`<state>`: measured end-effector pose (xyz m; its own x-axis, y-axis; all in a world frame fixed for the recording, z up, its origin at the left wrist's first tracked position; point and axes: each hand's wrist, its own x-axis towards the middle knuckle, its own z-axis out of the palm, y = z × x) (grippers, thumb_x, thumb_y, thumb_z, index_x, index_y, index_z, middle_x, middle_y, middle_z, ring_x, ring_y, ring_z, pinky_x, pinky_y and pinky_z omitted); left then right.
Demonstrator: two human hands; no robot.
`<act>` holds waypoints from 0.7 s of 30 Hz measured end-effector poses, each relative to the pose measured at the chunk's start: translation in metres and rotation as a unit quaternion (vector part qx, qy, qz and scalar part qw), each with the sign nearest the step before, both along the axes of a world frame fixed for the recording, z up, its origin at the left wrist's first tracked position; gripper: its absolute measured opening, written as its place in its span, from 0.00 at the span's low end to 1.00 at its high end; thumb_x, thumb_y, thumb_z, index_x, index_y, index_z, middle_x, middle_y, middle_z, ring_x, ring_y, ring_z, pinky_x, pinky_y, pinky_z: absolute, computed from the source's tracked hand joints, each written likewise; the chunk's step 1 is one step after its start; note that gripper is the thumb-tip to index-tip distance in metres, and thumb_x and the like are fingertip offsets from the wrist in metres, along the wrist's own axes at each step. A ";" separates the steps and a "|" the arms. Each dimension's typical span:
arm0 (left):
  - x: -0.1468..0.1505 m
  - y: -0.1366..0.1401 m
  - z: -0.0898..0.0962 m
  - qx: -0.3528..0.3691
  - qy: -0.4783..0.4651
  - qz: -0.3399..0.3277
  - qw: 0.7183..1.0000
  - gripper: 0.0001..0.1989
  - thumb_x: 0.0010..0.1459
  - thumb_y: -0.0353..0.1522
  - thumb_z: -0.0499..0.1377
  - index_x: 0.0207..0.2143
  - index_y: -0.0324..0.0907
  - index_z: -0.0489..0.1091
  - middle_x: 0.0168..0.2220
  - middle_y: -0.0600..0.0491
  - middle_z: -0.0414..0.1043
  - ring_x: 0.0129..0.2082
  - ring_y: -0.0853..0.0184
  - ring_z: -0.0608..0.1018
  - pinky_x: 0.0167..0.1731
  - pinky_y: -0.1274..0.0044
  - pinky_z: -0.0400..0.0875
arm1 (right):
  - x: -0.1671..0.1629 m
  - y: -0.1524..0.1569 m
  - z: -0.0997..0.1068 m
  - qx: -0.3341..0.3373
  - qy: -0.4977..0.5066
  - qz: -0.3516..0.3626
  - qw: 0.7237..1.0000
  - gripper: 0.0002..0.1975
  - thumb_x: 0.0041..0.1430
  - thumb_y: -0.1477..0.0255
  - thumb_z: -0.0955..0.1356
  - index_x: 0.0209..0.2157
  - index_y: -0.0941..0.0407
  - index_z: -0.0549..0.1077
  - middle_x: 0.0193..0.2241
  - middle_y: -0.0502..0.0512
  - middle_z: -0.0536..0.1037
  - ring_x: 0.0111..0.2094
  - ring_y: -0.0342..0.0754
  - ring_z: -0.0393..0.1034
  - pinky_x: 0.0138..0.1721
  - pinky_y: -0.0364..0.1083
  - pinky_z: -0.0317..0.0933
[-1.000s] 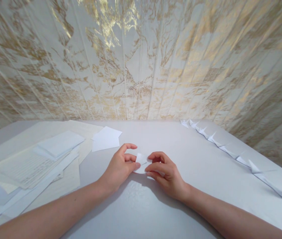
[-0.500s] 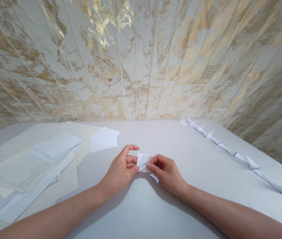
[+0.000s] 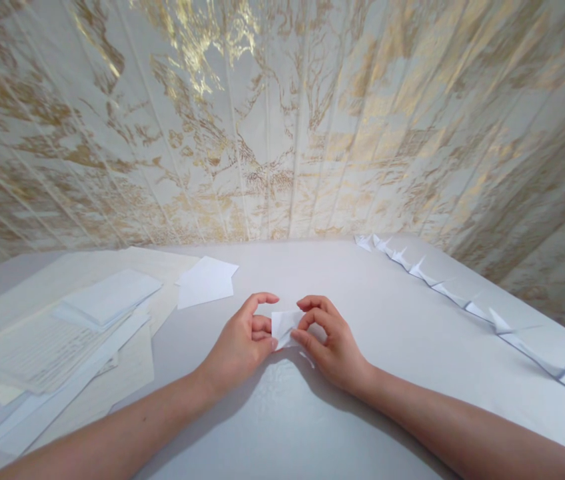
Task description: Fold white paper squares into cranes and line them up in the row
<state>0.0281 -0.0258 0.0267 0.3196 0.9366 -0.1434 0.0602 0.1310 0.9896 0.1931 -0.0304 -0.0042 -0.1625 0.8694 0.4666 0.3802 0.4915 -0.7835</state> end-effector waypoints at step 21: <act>-0.014 0.006 -0.009 0.234 0.388 -0.106 0.885 0.06 0.48 0.26 0.52 0.24 0.41 0.68 0.37 0.52 0.65 0.34 0.67 0.70 0.36 0.75 0.63 | 0.003 -0.004 0.002 0.043 -0.212 0.149 0.965 0.09 0.48 0.68 0.70 0.33 0.55 0.72 0.41 0.59 0.68 0.44 0.51 0.63 0.45 0.51 0.58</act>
